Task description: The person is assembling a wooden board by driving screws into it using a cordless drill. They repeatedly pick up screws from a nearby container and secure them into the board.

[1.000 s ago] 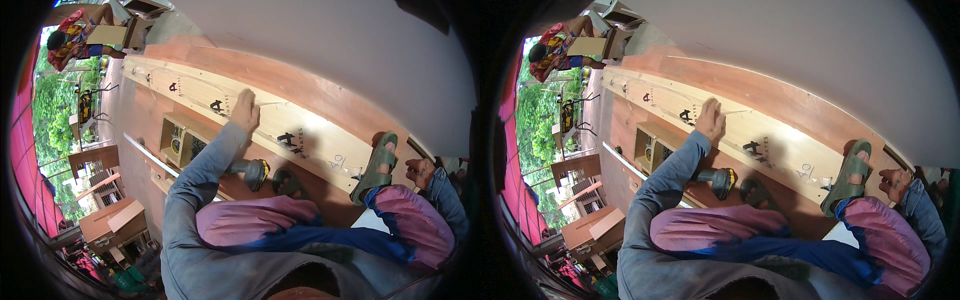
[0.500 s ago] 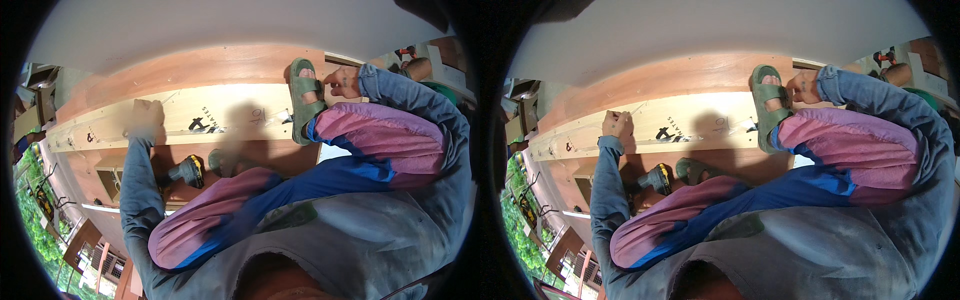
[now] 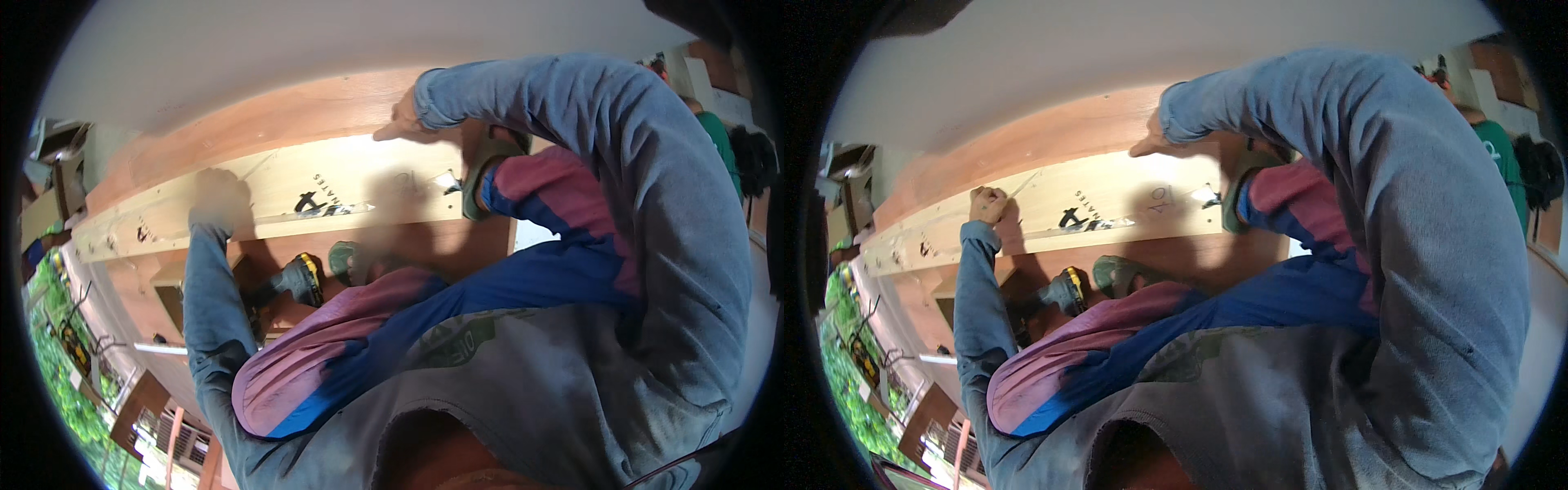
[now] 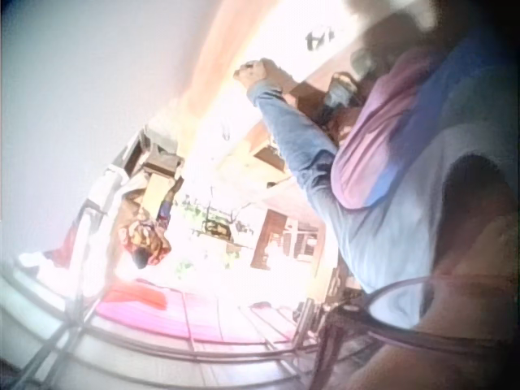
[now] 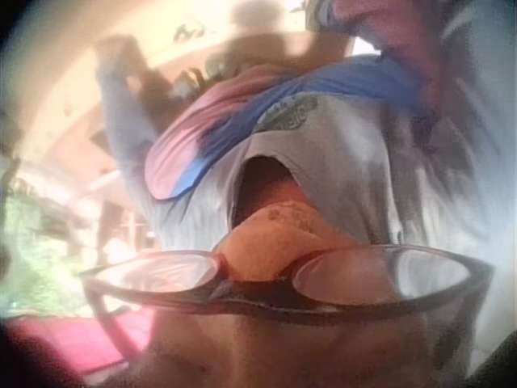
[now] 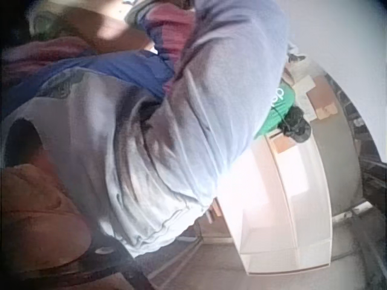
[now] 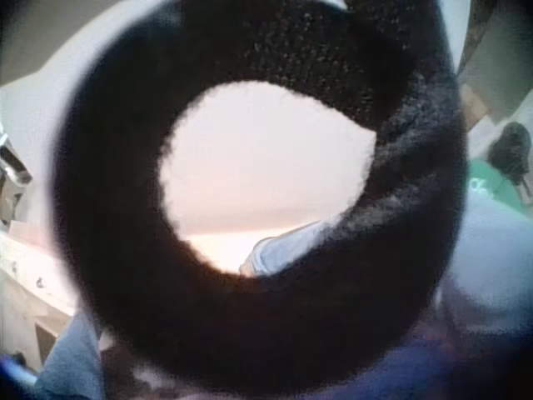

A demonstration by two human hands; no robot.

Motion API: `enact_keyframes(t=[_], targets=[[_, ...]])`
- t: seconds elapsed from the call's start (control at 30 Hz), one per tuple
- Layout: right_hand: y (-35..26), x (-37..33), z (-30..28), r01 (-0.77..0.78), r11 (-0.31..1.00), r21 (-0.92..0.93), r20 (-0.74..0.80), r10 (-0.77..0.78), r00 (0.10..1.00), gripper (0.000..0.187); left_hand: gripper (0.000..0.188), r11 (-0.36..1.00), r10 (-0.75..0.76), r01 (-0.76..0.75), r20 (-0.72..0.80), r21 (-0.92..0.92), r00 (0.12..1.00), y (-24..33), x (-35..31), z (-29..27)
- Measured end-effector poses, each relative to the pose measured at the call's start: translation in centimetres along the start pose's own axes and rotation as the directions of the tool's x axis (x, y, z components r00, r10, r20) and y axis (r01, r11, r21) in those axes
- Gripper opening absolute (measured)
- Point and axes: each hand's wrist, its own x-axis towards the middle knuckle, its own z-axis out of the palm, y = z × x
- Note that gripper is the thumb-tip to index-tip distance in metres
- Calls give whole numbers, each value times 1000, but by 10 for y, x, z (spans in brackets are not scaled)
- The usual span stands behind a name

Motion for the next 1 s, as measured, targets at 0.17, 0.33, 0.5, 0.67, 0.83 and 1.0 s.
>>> enact_keyframes(t=[0.17,0.33,0.5,0.67,0.83,1.0], targets=[[24,29,36,237,925,-296,-208,-304,929,70,21,942,-138,120,-35,-314,990,-27,45,30],[-10,11,9,122,913,-389,-161,-198,967,66,25,977,-111,94,-81,-189,991,-40,51,32],[-22,11,-12,159,903,-399,-121,-224,967,59,30,999,4,-6,68,33,998,-38,51,30],[-18,30,-10,98,891,-443,-151,-182,972,61,18,992,-26,34,63,-121,998,-46,52,19],[-24,8,-39,9,943,-334,-107,-47,993,61,34,907,31,2,72,-420,997,4,22,24],[-24,4,-41,4,948,-317,-142,-51,988,59,79,691,-75,288,329,-664,941,-40,22,15]])
